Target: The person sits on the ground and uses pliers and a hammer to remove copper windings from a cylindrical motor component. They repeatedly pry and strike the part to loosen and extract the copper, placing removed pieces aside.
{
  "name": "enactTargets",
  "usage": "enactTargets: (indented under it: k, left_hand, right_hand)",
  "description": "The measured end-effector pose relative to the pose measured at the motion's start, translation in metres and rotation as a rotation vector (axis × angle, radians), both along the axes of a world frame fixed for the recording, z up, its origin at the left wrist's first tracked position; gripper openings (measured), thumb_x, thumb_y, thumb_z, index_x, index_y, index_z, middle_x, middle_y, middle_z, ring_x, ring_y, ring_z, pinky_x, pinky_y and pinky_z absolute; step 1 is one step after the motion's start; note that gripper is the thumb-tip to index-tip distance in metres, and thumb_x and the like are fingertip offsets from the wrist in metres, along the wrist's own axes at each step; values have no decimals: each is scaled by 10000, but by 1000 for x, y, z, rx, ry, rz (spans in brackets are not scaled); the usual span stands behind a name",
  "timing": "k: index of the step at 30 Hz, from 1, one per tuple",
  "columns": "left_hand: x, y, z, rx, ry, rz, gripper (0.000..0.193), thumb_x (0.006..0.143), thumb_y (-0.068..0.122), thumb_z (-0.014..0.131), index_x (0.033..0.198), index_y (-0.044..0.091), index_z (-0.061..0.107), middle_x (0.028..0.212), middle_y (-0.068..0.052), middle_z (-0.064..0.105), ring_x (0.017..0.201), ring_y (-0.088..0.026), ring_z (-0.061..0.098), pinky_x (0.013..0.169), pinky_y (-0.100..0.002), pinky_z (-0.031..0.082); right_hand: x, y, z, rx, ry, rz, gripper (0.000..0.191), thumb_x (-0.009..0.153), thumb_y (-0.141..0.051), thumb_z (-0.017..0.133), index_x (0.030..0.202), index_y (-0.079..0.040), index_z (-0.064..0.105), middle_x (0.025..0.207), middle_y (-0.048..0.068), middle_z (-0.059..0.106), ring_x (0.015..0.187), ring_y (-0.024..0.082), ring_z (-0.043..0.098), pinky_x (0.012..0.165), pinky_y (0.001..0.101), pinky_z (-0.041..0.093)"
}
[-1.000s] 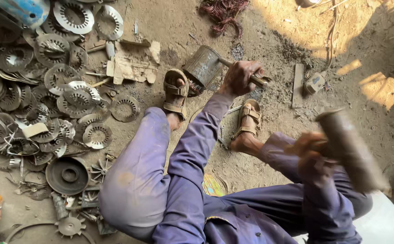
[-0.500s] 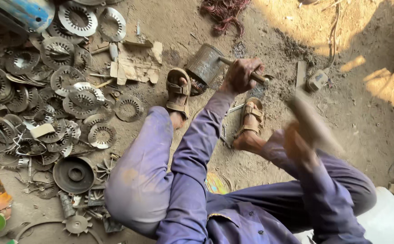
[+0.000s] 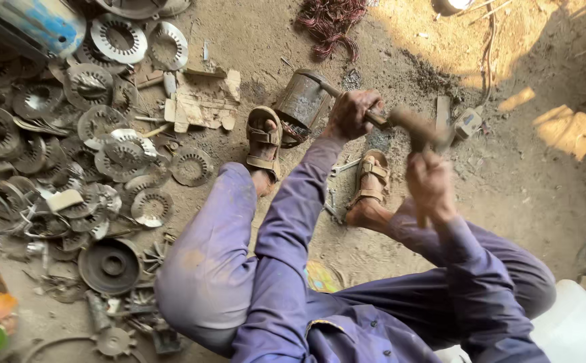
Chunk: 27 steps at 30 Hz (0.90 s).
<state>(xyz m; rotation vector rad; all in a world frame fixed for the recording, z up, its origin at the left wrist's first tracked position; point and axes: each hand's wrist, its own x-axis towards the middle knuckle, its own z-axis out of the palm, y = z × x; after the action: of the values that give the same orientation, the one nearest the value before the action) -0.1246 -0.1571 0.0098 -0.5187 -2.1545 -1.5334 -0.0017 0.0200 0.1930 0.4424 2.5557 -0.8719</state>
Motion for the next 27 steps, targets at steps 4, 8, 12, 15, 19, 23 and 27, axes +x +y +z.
enactTargets:
  k: [4, 8, 12, 15, 19, 23, 27]
  left_hand:
    - [0, 2, -1, -34, 42, 88, 332, 1074, 336, 459, 861, 125, 599, 623, -9, 547, 469, -103, 444, 362, -279, 417]
    - [-2, 0, -3, 44, 19, 63, 328, 1041, 321, 427, 838, 126, 594, 583, 11, 540, 419, -90, 436, 326, -274, 395]
    - [-10, -6, 0, 151, 8, 76, 355, 1073, 323, 446, 806, 138, 588, 580, 12, 562, 437, -63, 486, 327, -239, 434]
    - [-10, -8, 2, -176, 201, 171, 331, 1102, 305, 476, 900, 96, 633, 638, -5, 610, 449, -83, 478, 344, -260, 417]
    - [-6, -4, 1, 127, 28, 98, 307, 1036, 313, 487, 842, 115, 618, 588, -2, 598, 419, -76, 495, 322, -251, 428]
    - [-4, -6, 2, 85, 60, 101, 290, 1062, 316, 444, 880, 148, 595, 649, -14, 607, 463, -87, 486, 400, -280, 458]
    - [-12, -7, 7, 128, 8, 94, 296, 1051, 318, 461, 885, 121, 606, 651, -27, 642, 435, -77, 514, 338, -259, 477]
  right_hand:
    - [16, 37, 7, -607, 398, 212, 355, 1122, -335, 599, 870, -84, 599, 697, -24, 561, 617, 70, 499, 530, 234, 408]
    - [39, 74, -13, -909, 706, 322, 367, 1092, -513, 614, 1018, -153, 636, 664, -67, 557, 528, 45, 494, 530, 208, 437]
    - [30, 62, -28, -738, 400, 103, 397, 1110, -456, 608, 1043, -65, 618, 720, -35, 552, 560, 72, 476, 500, 234, 405]
    - [15, 37, -12, -611, 204, -15, 421, 1124, -413, 606, 1062, 3, 608, 762, -9, 549, 583, 94, 463, 477, 255, 382]
    - [28, 17, 31, -849, 587, 176, 373, 1092, -403, 602, 1060, -33, 624, 770, 2, 579, 582, 100, 500, 482, 257, 416]
    - [17, 4, 14, -733, 334, 139, 370, 1097, -389, 596, 1028, -29, 639, 747, 20, 586, 567, 111, 504, 469, 275, 411]
    - [-6, 7, 5, -479, 254, 91, 372, 1102, -375, 590, 996, -25, 655, 724, 37, 592, 551, 123, 508, 457, 292, 405]
